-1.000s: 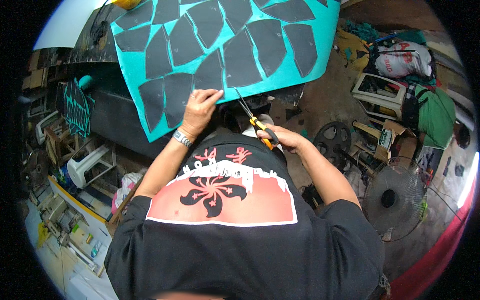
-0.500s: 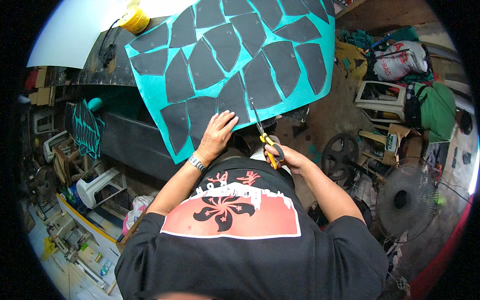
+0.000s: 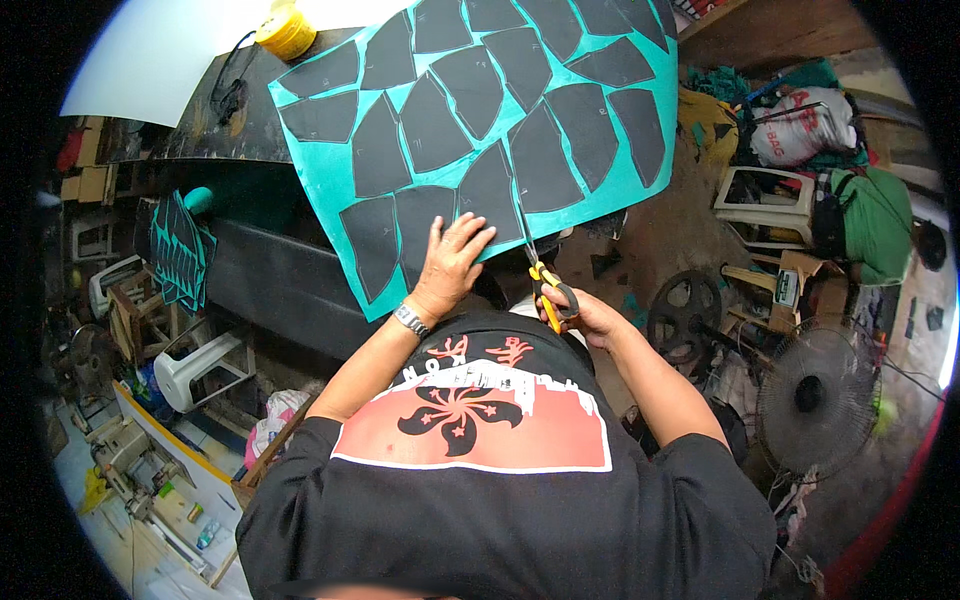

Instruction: The person arranges black foam pieces on a green foam sheet, then uses scissors to cut along the outlines of the pieces. The person handles the foam pieces one at a time and trims the green sheet to separate the shapes.

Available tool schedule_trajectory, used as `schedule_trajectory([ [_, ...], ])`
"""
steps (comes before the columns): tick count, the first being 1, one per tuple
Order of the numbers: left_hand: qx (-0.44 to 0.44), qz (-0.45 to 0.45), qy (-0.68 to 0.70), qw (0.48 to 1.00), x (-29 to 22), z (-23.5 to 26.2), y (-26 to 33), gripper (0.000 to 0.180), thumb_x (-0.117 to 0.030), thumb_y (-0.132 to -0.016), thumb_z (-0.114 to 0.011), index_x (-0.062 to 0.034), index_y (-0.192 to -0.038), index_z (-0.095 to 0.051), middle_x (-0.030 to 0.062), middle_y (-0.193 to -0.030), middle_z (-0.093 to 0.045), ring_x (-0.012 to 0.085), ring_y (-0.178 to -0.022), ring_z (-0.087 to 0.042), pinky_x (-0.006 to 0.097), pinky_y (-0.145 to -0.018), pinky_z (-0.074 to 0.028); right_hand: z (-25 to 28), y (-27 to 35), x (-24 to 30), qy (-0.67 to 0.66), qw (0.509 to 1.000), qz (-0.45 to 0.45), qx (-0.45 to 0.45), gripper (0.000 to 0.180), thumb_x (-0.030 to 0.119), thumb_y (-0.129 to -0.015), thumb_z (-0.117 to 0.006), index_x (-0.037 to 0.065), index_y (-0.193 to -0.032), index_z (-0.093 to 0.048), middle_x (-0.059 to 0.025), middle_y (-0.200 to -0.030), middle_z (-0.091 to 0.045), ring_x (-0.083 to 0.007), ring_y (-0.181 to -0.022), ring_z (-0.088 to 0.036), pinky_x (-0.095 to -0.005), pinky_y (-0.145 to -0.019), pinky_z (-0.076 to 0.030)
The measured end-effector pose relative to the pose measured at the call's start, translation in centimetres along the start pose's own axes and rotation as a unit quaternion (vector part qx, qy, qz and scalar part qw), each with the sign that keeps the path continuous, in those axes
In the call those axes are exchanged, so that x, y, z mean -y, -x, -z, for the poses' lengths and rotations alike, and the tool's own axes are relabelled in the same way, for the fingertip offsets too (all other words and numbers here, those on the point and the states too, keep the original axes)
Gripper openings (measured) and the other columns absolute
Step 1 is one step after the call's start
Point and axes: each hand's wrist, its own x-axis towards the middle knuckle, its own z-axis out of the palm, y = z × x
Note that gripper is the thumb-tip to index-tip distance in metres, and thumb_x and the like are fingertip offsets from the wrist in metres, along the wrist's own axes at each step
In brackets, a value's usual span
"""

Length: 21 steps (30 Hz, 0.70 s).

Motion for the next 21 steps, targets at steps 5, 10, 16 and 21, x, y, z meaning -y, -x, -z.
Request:
schedule_trajectory([
  [5,0.006,0.054,-0.036,0.998,1.0,1.3,1.9,0.085,-0.004,-0.064,-0.080,-0.0147,-0.143,-0.049,0.0078,-0.149,-0.044,0.0272,-0.144,-0.037,0.062,-0.117,-0.020,0.1,0.0,0.0,-0.005,1.000,0.005,-0.003,0.053,0.061,-0.086,-0.068,0.010,-0.104,-0.064,0.0005,-0.086,-0.064,-0.0090,-0.076,-0.058,-0.0239,-0.067,-0.043],
  [10,0.006,0.023,-0.048,0.999,1.7,0.9,3.0,0.077,-0.005,-0.075,-0.075,-0.0140,-0.146,-0.046,0.0101,-0.153,-0.040,0.0276,-0.146,-0.035,0.062,-0.117,-0.019,0.2,0.3,0.2,-0.040,0.999,0.007,-0.005,0.054,0.061,-0.087,-0.068,0.010,-0.104,-0.064,-0.0010,-0.085,-0.065,-0.0108,-0.077,-0.061,-0.0253,-0.070,-0.047],
  [16,-0.004,0.012,-0.003,1.000,1.2,0.0,2.8,0.057,-0.009,-0.090,-0.063,-0.0123,-0.145,-0.048,0.0159,-0.151,-0.042,0.0319,-0.145,-0.035,0.062,-0.116,-0.020,-0.1,0.7,0.3,-0.044,0.999,0.009,-0.017,0.053,0.059,-0.088,-0.068,0.009,-0.105,-0.063,-0.0016,-0.085,-0.065,-0.0114,-0.075,-0.061,-0.0259,-0.069,-0.049],
  [21,-0.009,-0.001,-0.020,1.000,1.3,0.1,2.5,0.053,-0.012,-0.090,-0.063,-0.0117,-0.141,-0.050,0.0158,-0.147,-0.045,0.0317,-0.143,-0.038,0.064,-0.115,-0.021,-0.9,1.0,0.0,-0.067,0.997,0.017,-0.021,0.050,0.057,-0.090,-0.066,0.009,-0.103,-0.062,-0.0017,-0.084,-0.064,-0.0112,-0.072,-0.062,-0.0256,-0.068,-0.049],
])
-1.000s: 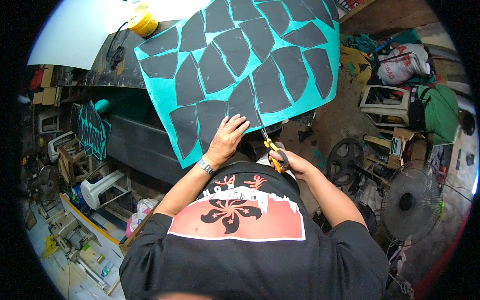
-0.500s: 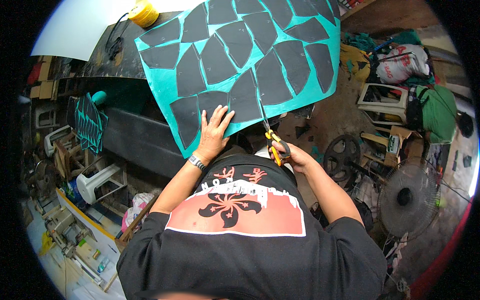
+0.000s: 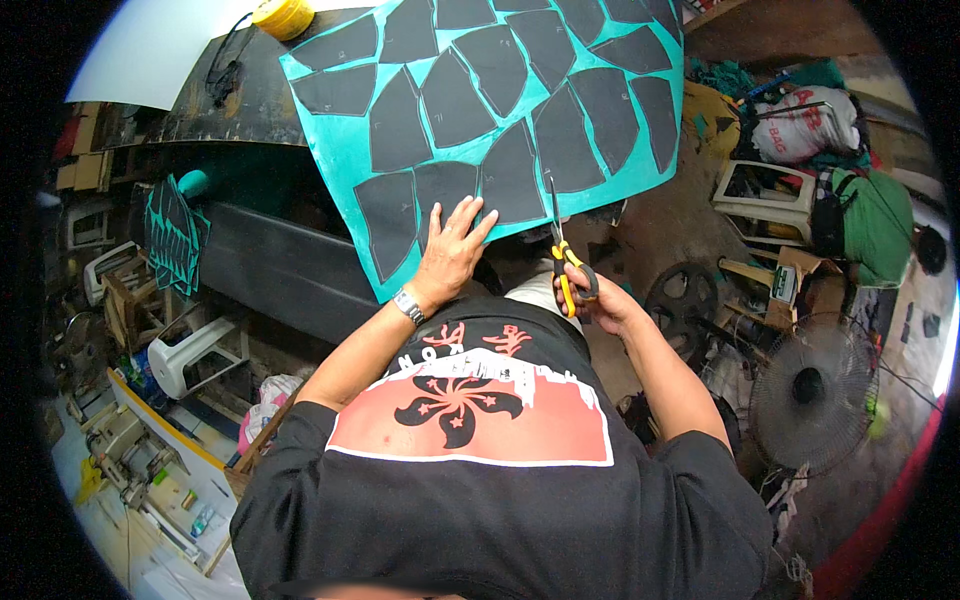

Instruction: The person arranges black foam pieces on a green foam sheet, then uses scissors to cut along the outlines of the pieces. The person handles the foam pieces one at a time and trims the green sheet to separate the shapes.

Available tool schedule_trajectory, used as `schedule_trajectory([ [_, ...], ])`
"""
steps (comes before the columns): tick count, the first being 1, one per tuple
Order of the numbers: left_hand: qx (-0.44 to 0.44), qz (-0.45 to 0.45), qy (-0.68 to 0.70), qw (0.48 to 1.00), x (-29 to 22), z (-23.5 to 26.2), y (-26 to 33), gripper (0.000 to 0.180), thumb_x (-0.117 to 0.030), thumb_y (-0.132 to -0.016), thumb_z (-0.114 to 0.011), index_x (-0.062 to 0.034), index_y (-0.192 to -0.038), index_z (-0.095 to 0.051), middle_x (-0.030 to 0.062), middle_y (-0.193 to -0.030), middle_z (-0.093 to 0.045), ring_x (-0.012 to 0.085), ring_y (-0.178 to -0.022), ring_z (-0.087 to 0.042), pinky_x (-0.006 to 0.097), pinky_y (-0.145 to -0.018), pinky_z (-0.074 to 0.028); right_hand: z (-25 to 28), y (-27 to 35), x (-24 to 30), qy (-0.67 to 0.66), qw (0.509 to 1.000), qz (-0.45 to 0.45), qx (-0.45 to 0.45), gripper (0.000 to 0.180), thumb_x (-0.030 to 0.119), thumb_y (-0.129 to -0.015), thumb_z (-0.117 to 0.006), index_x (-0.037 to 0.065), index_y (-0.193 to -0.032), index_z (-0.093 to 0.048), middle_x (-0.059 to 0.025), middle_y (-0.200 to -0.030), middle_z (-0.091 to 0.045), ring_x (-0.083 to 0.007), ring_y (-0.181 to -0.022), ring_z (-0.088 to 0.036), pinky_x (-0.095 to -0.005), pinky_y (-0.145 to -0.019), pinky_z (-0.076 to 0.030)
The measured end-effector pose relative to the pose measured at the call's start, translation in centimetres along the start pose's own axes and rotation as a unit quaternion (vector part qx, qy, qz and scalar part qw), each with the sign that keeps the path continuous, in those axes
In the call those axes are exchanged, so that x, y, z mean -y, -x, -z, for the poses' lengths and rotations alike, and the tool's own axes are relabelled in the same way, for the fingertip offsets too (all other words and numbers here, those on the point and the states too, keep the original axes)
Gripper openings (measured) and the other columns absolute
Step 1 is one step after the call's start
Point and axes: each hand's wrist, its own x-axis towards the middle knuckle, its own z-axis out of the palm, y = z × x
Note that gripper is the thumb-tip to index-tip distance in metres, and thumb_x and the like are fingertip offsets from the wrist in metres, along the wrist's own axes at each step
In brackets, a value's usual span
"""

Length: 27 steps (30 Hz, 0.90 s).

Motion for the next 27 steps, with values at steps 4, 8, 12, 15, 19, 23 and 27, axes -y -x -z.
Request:
schedule_trajectory([
  [4,-0.001,-0.005,-0.010,1.000,0.0,-0.4,-0.3,0.058,-0.010,-0.087,-0.066,-0.0137,-0.143,-0.049,0.0143,-0.149,-0.043,0.0300,-0.143,-0.037,0.064,-0.115,-0.022,-0.3,0.5,-0.9,0.053,0.998,-0.028,-0.016,0.052,0.059,-0.088,-0.067,0.010,-0.104,-0.063,-0.0009,-0.085,-0.064,-0.0111,-0.078,-0.062,-0.0266,-0.069,-0.049],
  [8,-0.002,0.002,-0.022,1.000,0.0,-0.4,-0.5,0.056,-0.010,-0.088,-0.065,-0.0155,-0.142,-0.051,0.0118,-0.149,-0.044,0.0284,-0.142,-0.038,0.064,-0.114,-0.023,-0.5,0.4,-1.9,0.083,0.996,-0.036,0.007,0.055,0.063,-0.085,-0.068,0.012,-0.104,-0.065,0.0013,-0.087,-0.066,-0.0090,-0.080,-0.061,-0.0233,-0.069,-0.046],
  [12,0.001,-0.004,-0.024,1.000,-0.1,0.0,-0.4,0.054,-0.013,-0.090,-0.063,-0.0171,-0.142,-0.050,0.0110,-0.148,-0.045,0.0269,-0.142,-0.038,0.065,-0.114,-0.021,0.5,0.8,-1.9,0.042,0.999,-0.029,0.008,0.055,0.064,-0.086,-0.067,0.012,-0.105,-0.064,0.0012,-0.088,-0.066,-0.0095,-0.079,-0.061,-0.0234,-0.069,-0.047],
  [15,0.018,0.004,-0.022,1.000,0.1,0.1,-0.4,0.054,-0.012,-0.091,-0.063,-0.0177,-0.143,-0.049,0.0109,-0.149,-0.044,0.0275,-0.143,-0.037,0.065,-0.114,-0.021,1.6,0.9,-1.4,0.035,0.999,-0.013,0.014,0.053,0.057,-0.094,-0.061,0.009,-0.114,-0.062,-0.0012,-0.092,-0.067,-0.0111,-0.082,-0.062,-0.0275,-0.076,-0.047],
  [19,0.013,-0.001,-0.028,1.000,0.0,0.1,-0.5,0.056,-0.011,-0.090,-0.064,-0.0183,-0.144,-0.049,0.0109,-0.149,-0.043,0.0278,-0.143,-0.036,0.065,-0.114,-0.021,2.1,-0.2,-0.8,0.037,0.999,0.007,0.014,0.052,0.058,-0.093,-0.061,0.009,-0.111,-0.063,-0.0011,-0.092,-0.067,-0.0108,-0.083,-0.062,-0.0280,-0.077,-0.048],
  [23,0.058,0.031,-0.032,0.997,-0.4,0.7,-1.0,0.064,-0.014,-0.085,-0.070,-0.0191,-0.145,-0.048,0.0114,-0.153,-0.038,0.0312,-0.146,-0.031,0.065,-0.114,-0.021,2.0,-0.8,-0.7,0.036,0.999,0.001,0.022,0.052,0.057,-0.093,-0.062,0.008,-0.110,-0.064,-0.0010,-0.090,-0.067,-0.0116,-0.082,-0.063,-0.0277,-0.077,-0.049],
  [27,0.030,-0.053,-0.051,0.997,0.2,2.0,-2.6,0.084,-0.021,-0.072,-0.081,-0.0198,-0.148,-0.043,0.0093,-0.159,-0.031,0.0309,-0.150,-0.022,0.066,-0.116,-0.016,1.6,-0.4,-0.8,0.028,0.999,0.012,0.017,0.050,0.057,-0.091,-0.064,0.009,-0.101,-0.062,-0.0012,-0.084,-0.065,-0.0111,-0.071,-0.061,-0.0246,-0.065,-0.047],
])
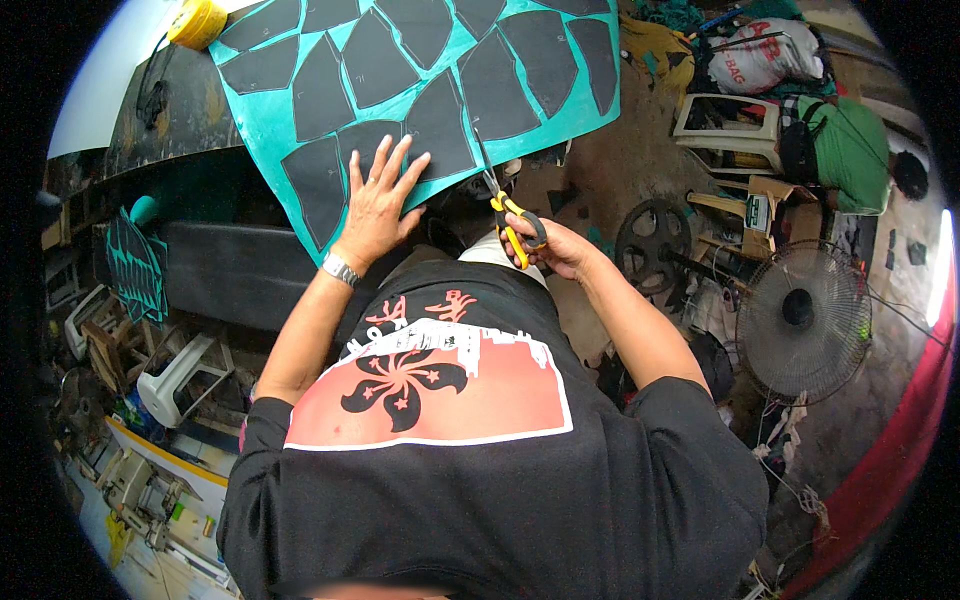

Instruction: The person arranges black foam pieces on a green foam sheet, then uses scissors to cut along the outlines of the pieces. The person handles the foam pieces one at a time and trims the green sheet to separate the shapes.

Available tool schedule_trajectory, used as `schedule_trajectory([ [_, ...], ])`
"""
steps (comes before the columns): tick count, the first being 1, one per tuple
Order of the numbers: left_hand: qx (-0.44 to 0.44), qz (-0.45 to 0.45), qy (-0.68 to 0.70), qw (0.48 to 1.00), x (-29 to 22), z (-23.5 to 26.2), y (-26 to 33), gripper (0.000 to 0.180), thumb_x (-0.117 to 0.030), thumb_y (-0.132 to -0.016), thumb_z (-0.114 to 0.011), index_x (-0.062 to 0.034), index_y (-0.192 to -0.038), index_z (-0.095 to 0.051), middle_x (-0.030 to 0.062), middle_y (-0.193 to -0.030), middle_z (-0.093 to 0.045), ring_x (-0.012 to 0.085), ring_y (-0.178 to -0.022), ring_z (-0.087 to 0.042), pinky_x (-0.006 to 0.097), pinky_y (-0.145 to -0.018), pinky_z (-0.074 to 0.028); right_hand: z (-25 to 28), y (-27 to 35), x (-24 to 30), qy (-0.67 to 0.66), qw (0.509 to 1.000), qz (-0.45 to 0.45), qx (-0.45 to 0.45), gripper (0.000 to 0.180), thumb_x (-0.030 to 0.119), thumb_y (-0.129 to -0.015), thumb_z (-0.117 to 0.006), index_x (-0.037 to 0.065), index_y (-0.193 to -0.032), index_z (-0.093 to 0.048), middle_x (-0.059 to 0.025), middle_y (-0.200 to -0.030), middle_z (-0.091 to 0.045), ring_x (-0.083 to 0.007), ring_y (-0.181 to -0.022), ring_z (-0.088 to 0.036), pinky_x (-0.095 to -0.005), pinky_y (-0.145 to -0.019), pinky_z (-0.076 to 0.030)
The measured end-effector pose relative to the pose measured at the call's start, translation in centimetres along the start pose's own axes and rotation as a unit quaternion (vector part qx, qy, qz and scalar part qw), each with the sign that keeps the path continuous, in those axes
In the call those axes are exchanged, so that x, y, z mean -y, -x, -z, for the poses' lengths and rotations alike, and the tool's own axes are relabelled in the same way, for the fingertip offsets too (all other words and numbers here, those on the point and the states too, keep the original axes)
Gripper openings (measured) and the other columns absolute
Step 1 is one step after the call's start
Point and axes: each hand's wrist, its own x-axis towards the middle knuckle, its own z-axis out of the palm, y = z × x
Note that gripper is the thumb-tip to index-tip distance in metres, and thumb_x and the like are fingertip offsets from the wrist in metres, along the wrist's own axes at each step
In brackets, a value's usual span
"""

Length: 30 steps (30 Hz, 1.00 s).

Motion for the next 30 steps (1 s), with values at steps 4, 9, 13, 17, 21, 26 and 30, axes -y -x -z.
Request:
schedule_trajectory([
  [4,0.077,0.000,-0.023,0.997,1.0,-0.2,-1.2,0.078,-0.026,-0.082,-0.072,-0.0209,-0.152,-0.038,0.0088,-0.162,-0.027,0.0291,-0.152,-0.018,0.064,-0.118,-0.007,-0.5,-0.1,0.1,-0.032,0.999,0.013,0.026,0.047,0.055,-0.091,-0.066,0.008,-0.096,-0.061,-0.0014,-0.080,-0.063,-0.0102,-0.068,-0.059,-0.0236,-0.060,-0.046],
  [9,0.071,-0.008,-0.004,0.997,0.7,-1.4,-0.7,0.061,-0.021,-0.095,-0.056,-0.0215,-0.153,-0.037,0.0065,-0.163,-0.027,0.0272,-0.153,-0.018,0.066,-0.118,-0.002,-1.6,-0.4,-0.7,-0.091,0.995,0.049,-0.006,0.041,0.045,-0.092,-0.071,0.006,-0.093,-0.060,-0.0016,-0.075,-0.058,-0.0100,-0.065,-0.056,-0.0241,-0.057,-0.046],
  [13,0.076,-0.003,0.001,0.997,0.3,-1.1,-0.7,0.060,-0.021,-0.096,-0.056,-0.0237,-0.153,-0.038,0.0032,-0.162,-0.029,0.0275,-0.152,-0.018,0.067,-0.117,-0.003,-3.3,-0.3,-1.5,-0.109,0.990,0.085,-0.039,0.035,0.040,-0.090,-0.074,0.007,-0.089,-0.060,-0.0015,-0.073,-0.057,-0.0081,-0.060,-0.054,-0.0213,-0.053,-0.044],
  [17,0.087,0.003,0.018,0.996,0.0,-0.2,-0.8,0.059,-0.022,-0.096,-0.056,-0.0246,-0.153,-0.039,0.0029,-0.161,-0.032,0.0291,-0.151,-0.020,0.069,-0.116,-0.006,-3.6,-1.1,0.0,-0.129,0.988,0.070,-0.056,0.041,0.048,-0.090,-0.071,0.009,-0.090,-0.059,-0.0008,-0.075,-0.059,-0.0097,-0.062,-0.055,-0.0234,-0.057,-0.046],
  [21,0.084,0.010,0.038,0.996,-0.4,0.4,-0.9,0.059,-0.020,-0.096,-0.057,-0.0250,-0.152,-0.039,0.0028,-0.160,-0.034,0.0305,-0.150,-0.022,0.071,-0.115,-0.008,-3.9,-2.0,1.5,-0.195,0.978,0.065,-0.016,0.038,0.044,-0.093,-0.070,0.007,-0.099,-0.061,-0.0019,-0.081,-0.061,-0.0105,-0.066,-0.058,-0.0245,-0.058,-0.048],
  [26,0.077,0.019,0.065,0.995,-0.4,0.7,-0.9,0.059,-0.019,-0.095,-0.057,-0.0258,-0.152,-0.039,0.0027,-0.159,-0.035,0.0316,-0.149,-0.024,0.071,-0.114,-0.009,-4.4,-1.2,2.3,-0.098,0.989,0.074,-0.085,0.039,0.044,-0.088,-0.076,0.008,-0.090,-0.061,-0.0006,-0.072,-0.057,-0.0098,-0.058,-0.054,-0.0240,-0.055,-0.046],
  [30,0.073,0.021,0.076,0.994,-0.7,1.3,-0.8,0.059,-0.019,-0.096,-0.056,-0.0259,-0.152,-0.040,0.0031,-0.158,-0.037,0.0322,-0.149,-0.026,0.072,-0.113,-0.010,-4.2,-2.4,4.3,-0.166,0.980,0.099,-0.056,0.041,0.047,-0.087,-0.076,0.008,-0.089,-0.061,-0.0009,-0.073,-0.058,-0.0103,-0.060,-0.055,-0.0242,-0.057,-0.047],
])
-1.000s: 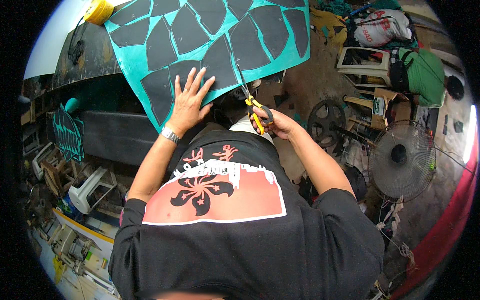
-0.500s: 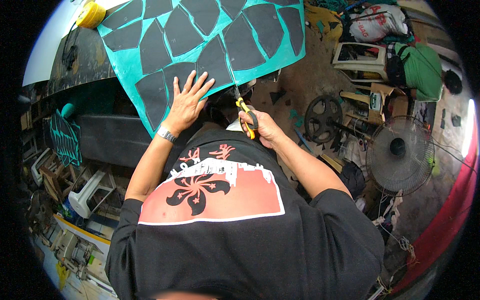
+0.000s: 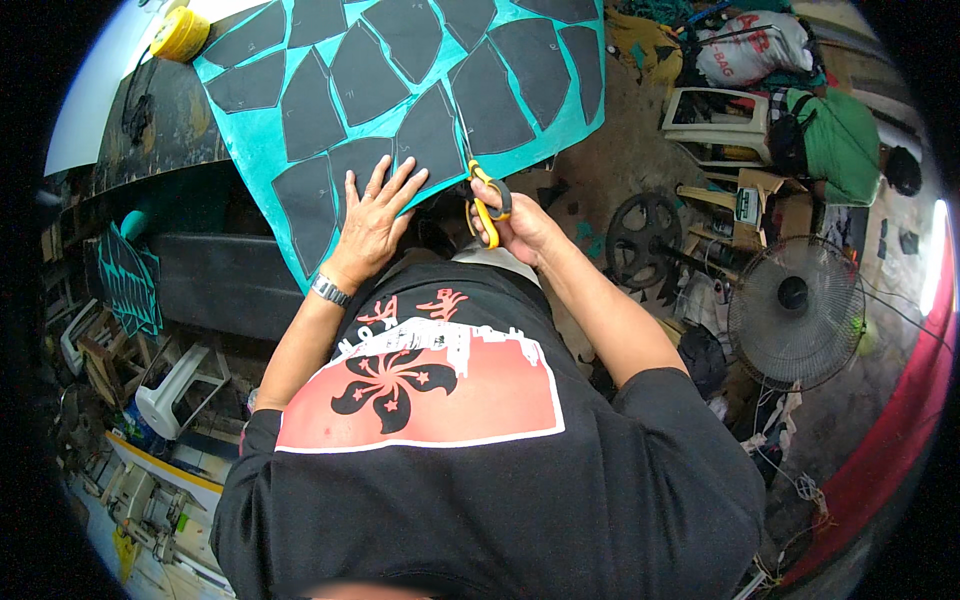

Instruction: The person arranges black foam pieces on a green foam sheet, then uses scissors to cut along the outlines of the pieces. The person handles the foam pieces one at a time and trims the green sheet to separate the shapes.

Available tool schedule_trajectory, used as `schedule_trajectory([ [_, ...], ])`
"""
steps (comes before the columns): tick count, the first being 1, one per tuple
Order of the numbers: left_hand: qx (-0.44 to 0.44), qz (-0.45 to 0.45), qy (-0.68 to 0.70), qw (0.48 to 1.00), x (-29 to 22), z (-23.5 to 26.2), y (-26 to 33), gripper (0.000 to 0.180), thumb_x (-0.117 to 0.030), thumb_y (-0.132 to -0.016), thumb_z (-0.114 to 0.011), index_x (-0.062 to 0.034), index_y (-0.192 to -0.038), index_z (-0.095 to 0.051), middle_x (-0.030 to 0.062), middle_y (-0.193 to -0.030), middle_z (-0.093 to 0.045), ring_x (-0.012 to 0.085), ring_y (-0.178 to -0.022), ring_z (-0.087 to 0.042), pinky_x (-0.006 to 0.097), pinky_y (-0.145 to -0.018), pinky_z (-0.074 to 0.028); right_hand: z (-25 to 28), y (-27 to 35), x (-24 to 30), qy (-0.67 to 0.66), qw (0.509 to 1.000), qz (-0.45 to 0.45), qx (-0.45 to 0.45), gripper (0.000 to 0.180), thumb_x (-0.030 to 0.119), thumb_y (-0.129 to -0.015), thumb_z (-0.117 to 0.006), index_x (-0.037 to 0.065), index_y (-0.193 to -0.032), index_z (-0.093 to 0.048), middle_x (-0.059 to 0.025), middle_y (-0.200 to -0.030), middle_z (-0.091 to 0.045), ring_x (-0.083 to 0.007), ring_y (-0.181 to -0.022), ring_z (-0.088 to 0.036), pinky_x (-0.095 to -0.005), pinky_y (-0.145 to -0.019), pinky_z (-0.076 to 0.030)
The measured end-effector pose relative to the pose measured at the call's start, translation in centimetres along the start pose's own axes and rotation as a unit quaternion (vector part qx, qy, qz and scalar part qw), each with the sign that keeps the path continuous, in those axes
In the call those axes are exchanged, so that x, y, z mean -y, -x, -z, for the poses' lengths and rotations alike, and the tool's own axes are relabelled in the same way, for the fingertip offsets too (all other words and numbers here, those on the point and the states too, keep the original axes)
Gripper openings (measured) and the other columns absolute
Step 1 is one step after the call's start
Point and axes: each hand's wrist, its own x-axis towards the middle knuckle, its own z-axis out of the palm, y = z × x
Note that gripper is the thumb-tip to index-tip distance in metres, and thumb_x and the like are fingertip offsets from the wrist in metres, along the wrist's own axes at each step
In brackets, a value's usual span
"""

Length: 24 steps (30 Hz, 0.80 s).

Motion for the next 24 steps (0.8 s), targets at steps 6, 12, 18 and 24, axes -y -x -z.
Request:
schedule_trajectory([
  [6,0.014,0.022,0.007,1.000,0.0,0.6,0.1,0.056,-0.018,-0.098,-0.052,-0.0236,-0.152,-0.040,0.0037,-0.159,-0.036,0.0329,-0.148,-0.026,0.070,-0.115,-0.010,-0.1,-0.4,-0.3,0.032,0.999,-0.005,-0.027,0.040,0.043,-0.086,-0.078,0.007,-0.089,-0.061,-0.0009,-0.073,-0.057,-0.0102,-0.060,-0.054,-0.0240,-0.055,-0.044],
  [12,0.006,0.020,0.042,0.999,0.0,1.2,0.2,0.056,-0.015,-0.096,-0.051,-0.0218,-0.151,-0.042,0.0046,-0.158,-0.037,0.0339,-0.148,-0.026,0.069,-0.116,-0.010,0.6,-0.8,1.9,0.071,0.996,-0.044,-0.030,0.046,0.049,-0.084,-0.078,0.007,-0.089,-0.061,-0.0021,-0.072,-0.058,-0.0115,-0.059,-0.055,-0.0244,-0.055,-0.046],
  [18,-0.001,0.025,0.088,0.996,-0.4,2.0,0.5,0.058,-0.013,-0.094,-0.052,-0.0205,-0.151,-0.043,0.0057,-0.158,-0.037,0.0353,-0.147,-0.027,0.069,-0.115,-0.009,-0.7,-1.3,2.9,0.079,0.997,0.007,-0.024,0.041,0.045,-0.084,-0.079,0.009,-0.088,-0.060,-0.0010,-0.070,-0.056,-0.0103,-0.059,-0.055,-0.0246,-0.052,-0.046],
  [24,-0.012,0.029,0.152,0.988,-0.5,2.5,1.1,0.056,-0.014,-0.096,-0.051,-0.0206,-0.151,-0.042,0.0058,-0.157,-0.038,0.0364,-0.147,-0.028,0.069,-0.115,-0.010,-1.1,-1.9,4.3,0.081,0.996,-0.020,-0.026,0.041,0.046,-0.084,-0.079,0.009,-0.087,-0.061,-0.0012,-0.069,-0.058,-0.0107,-0.059,-0.056,-0.0247,-0.054,-0.047],
])
